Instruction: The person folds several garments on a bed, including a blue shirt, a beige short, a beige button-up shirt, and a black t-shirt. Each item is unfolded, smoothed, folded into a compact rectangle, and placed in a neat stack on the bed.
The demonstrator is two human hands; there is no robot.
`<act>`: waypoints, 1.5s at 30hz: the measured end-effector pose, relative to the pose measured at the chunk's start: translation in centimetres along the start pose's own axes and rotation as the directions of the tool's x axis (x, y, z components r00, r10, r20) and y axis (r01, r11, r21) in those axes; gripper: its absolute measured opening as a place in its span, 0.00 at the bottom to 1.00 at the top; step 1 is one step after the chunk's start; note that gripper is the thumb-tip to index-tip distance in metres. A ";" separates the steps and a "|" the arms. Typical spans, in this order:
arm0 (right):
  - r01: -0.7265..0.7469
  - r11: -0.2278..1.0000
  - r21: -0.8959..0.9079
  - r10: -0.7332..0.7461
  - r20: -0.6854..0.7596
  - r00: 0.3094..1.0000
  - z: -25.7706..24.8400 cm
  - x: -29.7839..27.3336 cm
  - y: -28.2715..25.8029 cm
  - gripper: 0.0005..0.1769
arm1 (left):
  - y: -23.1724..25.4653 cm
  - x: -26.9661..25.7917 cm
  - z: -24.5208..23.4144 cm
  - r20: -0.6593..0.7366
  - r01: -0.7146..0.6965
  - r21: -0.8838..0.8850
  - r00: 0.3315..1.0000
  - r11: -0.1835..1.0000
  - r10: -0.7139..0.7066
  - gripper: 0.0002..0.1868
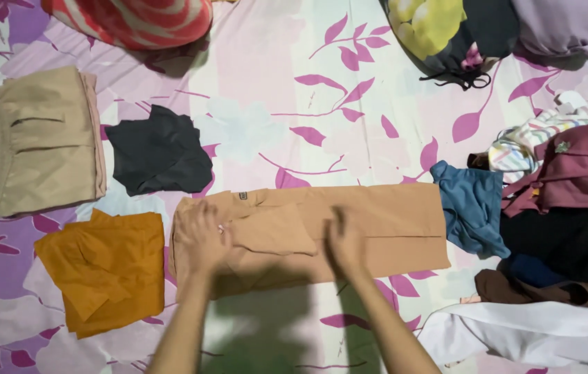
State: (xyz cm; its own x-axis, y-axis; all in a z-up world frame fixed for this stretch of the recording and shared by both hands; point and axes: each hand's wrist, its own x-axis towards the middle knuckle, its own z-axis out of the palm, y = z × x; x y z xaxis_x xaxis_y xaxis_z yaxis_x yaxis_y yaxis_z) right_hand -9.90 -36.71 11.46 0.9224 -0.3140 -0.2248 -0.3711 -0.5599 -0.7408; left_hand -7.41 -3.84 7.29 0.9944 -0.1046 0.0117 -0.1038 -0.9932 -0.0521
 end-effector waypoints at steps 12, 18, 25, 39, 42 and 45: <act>-0.466 0.792 -0.394 0.272 -0.455 0.848 -10.2 6.0 24.3 0.46 | 11.6 -2.0 0.4 0.142 -0.132 -0.306 0.973 0.943 0.183 0.45; -0.314 0.932 -0.182 0.294 -0.128 0.947 -13.0 6.1 24.3 0.41 | 4.7 -2.4 1.6 -0.076 0.132 -0.263 0.985 0.956 -0.157 0.44; 0.083 0.986 -0.144 -0.119 -0.259 0.959 -10.5 1.5 4.4 0.26 | -1.6 -1.7 1.2 0.351 0.441 -0.389 0.883 0.809 -0.312 0.41; 0.246 0.935 0.254 -0.304 0.224 0.926 7.1 -8.0 -11.4 0.16 | -7.0 -4.1 2.7 0.580 0.505 -0.646 0.812 -0.573 0.062 0.44; 0.239 0.971 -0.031 -0.241 -0.066 0.968 8.0 -3.6 -1.3 0.22 | -7.5 -3.7 2.1 0.364 0.355 -0.926 0.930 -0.126 -0.053 0.38; -0.006 0.993 -0.118 0.005 -0.015 1.000 8.4 -0.1 4.9 0.34 | -8.8 -4.8 7.2 0.399 0.406 -0.914 0.904 0.013 -0.155 0.33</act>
State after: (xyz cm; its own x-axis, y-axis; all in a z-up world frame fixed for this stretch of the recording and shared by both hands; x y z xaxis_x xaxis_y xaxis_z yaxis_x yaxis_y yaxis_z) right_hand -10.93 -33.01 2.53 0.9189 -0.3281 -0.2188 -0.3871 -0.6442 -0.6596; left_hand -11.14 5.73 0.50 0.9216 0.0792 -0.3800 0.3866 -0.1012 0.9167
